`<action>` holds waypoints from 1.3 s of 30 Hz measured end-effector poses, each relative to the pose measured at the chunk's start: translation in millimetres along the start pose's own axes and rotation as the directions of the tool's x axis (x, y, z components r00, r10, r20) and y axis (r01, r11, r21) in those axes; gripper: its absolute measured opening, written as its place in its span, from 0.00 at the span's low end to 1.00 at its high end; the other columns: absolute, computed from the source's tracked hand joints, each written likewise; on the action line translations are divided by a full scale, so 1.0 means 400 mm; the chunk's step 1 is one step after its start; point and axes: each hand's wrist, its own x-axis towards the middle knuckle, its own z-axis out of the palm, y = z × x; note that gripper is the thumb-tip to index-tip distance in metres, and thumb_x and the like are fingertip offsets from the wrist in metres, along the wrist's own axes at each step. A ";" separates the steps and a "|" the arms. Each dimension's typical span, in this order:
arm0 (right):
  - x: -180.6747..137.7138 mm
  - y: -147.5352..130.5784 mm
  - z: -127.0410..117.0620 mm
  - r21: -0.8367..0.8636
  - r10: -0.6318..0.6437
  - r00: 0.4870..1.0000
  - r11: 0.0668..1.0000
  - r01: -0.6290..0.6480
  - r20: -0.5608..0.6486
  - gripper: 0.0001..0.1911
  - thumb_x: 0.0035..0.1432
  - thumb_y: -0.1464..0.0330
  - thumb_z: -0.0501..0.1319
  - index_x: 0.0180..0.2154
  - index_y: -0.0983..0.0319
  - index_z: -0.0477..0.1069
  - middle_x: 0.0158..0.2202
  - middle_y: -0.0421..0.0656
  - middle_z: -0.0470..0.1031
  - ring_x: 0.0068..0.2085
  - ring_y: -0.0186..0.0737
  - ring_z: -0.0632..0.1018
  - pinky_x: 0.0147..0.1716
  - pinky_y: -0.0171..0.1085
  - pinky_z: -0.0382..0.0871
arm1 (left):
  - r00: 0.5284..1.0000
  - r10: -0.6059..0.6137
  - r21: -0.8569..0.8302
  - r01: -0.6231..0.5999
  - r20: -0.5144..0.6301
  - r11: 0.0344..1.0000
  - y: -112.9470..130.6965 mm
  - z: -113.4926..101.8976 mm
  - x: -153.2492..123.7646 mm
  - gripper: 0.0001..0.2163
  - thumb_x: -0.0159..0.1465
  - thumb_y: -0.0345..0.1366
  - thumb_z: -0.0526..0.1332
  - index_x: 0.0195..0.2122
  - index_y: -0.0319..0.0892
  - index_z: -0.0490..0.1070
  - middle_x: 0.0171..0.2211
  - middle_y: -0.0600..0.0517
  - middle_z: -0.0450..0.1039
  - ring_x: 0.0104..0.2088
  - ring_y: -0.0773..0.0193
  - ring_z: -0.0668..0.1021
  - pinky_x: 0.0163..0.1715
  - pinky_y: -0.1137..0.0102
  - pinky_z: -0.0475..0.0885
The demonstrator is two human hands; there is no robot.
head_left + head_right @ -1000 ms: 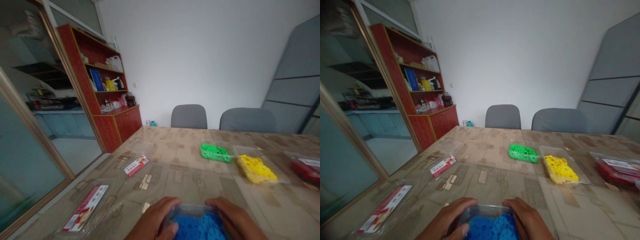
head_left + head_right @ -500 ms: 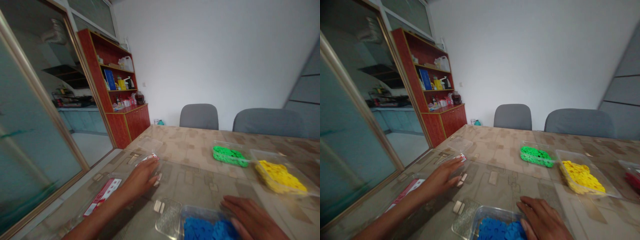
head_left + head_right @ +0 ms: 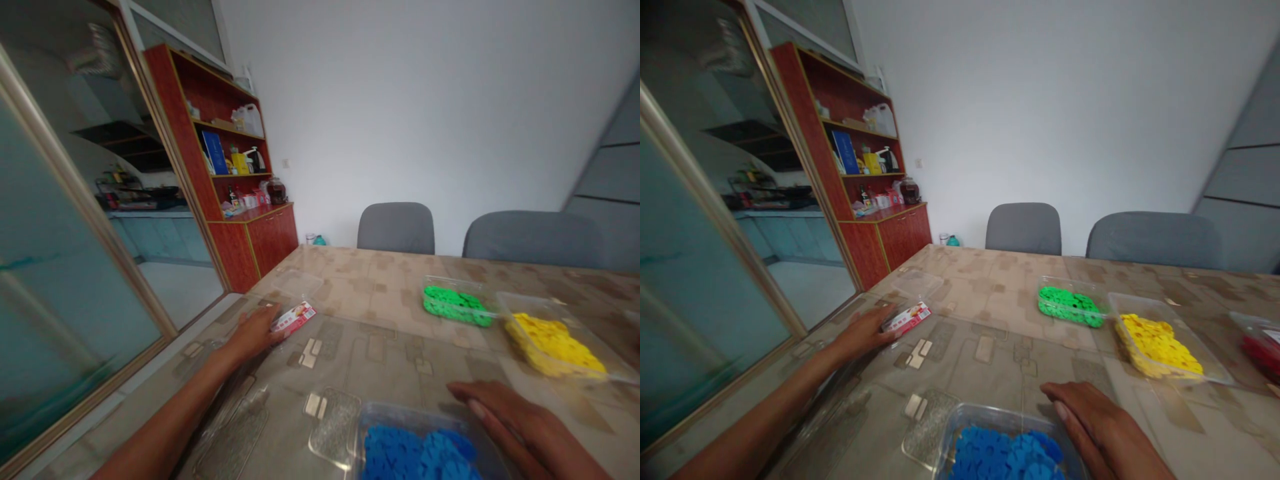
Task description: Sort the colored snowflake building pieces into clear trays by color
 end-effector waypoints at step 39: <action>0.006 -0.043 -0.018 0.137 0.123 0.992 0.983 -0.122 0.002 0.21 0.65 0.55 0.54 0.46 0.58 0.79 0.45 0.46 0.82 0.44 0.48 0.83 0.44 0.40 0.78 | 0.992 0.122 -0.898 -0.081 -0.030 0.433 0.319 -0.110 -0.178 0.20 0.61 0.48 0.62 0.50 0.41 0.73 0.38 0.50 0.71 0.25 0.69 0.68 0.21 0.76 0.62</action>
